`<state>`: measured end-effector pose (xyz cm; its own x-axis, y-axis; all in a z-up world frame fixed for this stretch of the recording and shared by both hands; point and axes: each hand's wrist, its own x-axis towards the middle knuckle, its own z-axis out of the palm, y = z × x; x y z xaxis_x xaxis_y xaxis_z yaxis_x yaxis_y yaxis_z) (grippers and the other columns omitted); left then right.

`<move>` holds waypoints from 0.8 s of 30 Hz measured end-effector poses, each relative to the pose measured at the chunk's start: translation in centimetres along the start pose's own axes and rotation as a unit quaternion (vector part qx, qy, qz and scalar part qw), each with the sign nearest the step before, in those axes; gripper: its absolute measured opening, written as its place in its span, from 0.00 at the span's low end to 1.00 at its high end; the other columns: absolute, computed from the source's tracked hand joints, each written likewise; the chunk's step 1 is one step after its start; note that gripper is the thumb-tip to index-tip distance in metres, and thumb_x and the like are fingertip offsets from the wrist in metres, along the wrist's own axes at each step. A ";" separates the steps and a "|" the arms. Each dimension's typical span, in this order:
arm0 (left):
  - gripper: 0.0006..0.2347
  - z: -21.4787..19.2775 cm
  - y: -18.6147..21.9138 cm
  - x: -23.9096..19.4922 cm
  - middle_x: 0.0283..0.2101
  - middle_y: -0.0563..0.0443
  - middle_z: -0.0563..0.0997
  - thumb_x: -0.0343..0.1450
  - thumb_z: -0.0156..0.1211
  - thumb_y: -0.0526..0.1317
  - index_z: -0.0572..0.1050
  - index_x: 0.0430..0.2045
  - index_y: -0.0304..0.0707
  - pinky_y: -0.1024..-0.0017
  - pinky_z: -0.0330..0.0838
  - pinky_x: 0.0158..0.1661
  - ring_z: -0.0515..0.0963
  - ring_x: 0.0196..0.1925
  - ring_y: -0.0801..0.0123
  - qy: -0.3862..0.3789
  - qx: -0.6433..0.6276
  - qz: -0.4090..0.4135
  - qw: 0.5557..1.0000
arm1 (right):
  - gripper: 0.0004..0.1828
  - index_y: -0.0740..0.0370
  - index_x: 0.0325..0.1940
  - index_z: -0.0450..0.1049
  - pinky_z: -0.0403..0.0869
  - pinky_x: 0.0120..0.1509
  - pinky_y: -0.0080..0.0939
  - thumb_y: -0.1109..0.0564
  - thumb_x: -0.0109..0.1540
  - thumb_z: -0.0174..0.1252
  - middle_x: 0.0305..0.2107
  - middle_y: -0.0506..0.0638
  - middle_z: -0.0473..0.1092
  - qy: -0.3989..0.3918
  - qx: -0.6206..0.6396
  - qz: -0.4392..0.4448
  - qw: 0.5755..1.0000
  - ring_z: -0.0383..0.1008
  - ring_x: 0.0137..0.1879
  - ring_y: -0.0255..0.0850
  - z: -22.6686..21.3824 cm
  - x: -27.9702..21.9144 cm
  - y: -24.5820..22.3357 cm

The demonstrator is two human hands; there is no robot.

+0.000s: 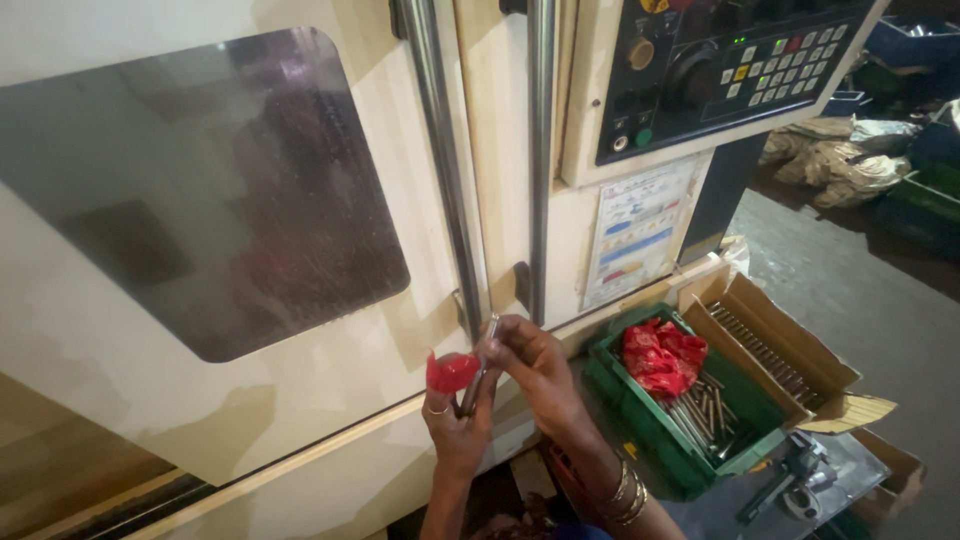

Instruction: The person operates a CNC lathe by opening and closing the machine door, inserting a metal rod into the chuck, and using a red cloth to wipe the rod. The person repeats this process multiple times, handling the rod and cloth with both hands.

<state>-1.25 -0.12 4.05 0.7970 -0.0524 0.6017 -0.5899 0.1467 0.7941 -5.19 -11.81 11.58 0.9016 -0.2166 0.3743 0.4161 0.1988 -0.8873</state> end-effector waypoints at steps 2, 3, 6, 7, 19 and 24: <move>0.15 0.0 -0.1 -0.2 0.40 0.45 0.83 0.69 0.69 0.29 0.73 0.47 0.30 0.75 0.81 0.38 0.84 0.40 0.69 0.003 -0.003 0.024 1.000 | 0.09 0.64 0.49 0.76 0.77 0.49 0.37 0.58 0.66 0.59 0.35 0.49 0.76 -0.003 0.002 -0.004 1.000 0.77 0.42 0.35 -0.1 -0.1 0.0; 0.15 -0.1 -0.2 -0.2 0.40 0.45 0.83 0.68 0.70 0.29 0.73 0.48 0.30 0.76 0.81 0.37 0.85 0.40 0.69 0.006 0.015 0.035 0.999 | 0.09 0.63 0.48 0.76 0.77 0.50 0.37 0.58 0.66 0.59 0.35 0.48 0.76 -0.001 -0.002 -0.007 1.000 0.77 0.42 0.35 -0.1 -0.2 0.1; 0.17 -0.5 -0.4 -0.2 0.40 0.47 0.84 0.68 0.71 0.30 0.73 0.49 0.32 0.77 0.82 0.36 0.86 0.39 0.71 0.004 0.046 0.047 0.998 | 0.08 0.63 0.47 0.76 0.79 0.50 0.38 0.58 0.67 0.58 0.34 0.48 0.76 0.003 -0.006 -0.013 1.000 0.77 0.41 0.35 0.1 -0.3 0.3; 0.17 -0.4 -0.4 -0.2 0.40 0.47 0.84 0.68 0.71 0.31 0.72 0.49 0.32 0.78 0.83 0.35 0.87 0.39 0.71 -0.003 0.042 0.038 0.998 | 0.07 0.63 0.47 0.76 0.79 0.50 0.39 0.58 0.67 0.58 0.33 0.48 0.76 0.004 -0.007 -0.015 1.000 0.77 0.41 0.35 0.0 -0.3 0.4; 0.15 0.1 0.3 -0.4 0.35 0.48 0.83 0.70 0.69 0.28 0.72 0.48 0.30 0.75 0.80 0.35 0.85 0.36 0.70 0.023 -0.030 0.013 0.999 | 0.06 0.62 0.48 0.76 0.77 0.47 0.38 0.61 0.68 0.55 0.33 0.49 0.76 0.010 -0.006 -0.027 1.000 0.75 0.39 0.35 0.2 -0.2 0.3; 0.34 -0.8 2.5 0.1 0.34 0.55 0.75 0.67 0.68 0.25 0.57 0.68 0.36 0.73 0.75 0.44 0.76 0.39 0.76 0.046 -0.162 -0.005 0.986 | 0.07 0.61 0.47 0.76 0.79 0.43 0.39 0.59 0.68 0.54 0.35 0.51 0.78 0.034 -0.070 -0.055 0.995 0.78 0.39 0.37 0.2 0.1 -0.6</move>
<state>-2.49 1.06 6.04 0.8199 0.0329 0.5716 -0.5212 0.4561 0.7214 -5.33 -11.72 12.25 0.8390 -0.2952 0.4571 0.4877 0.0354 -0.8723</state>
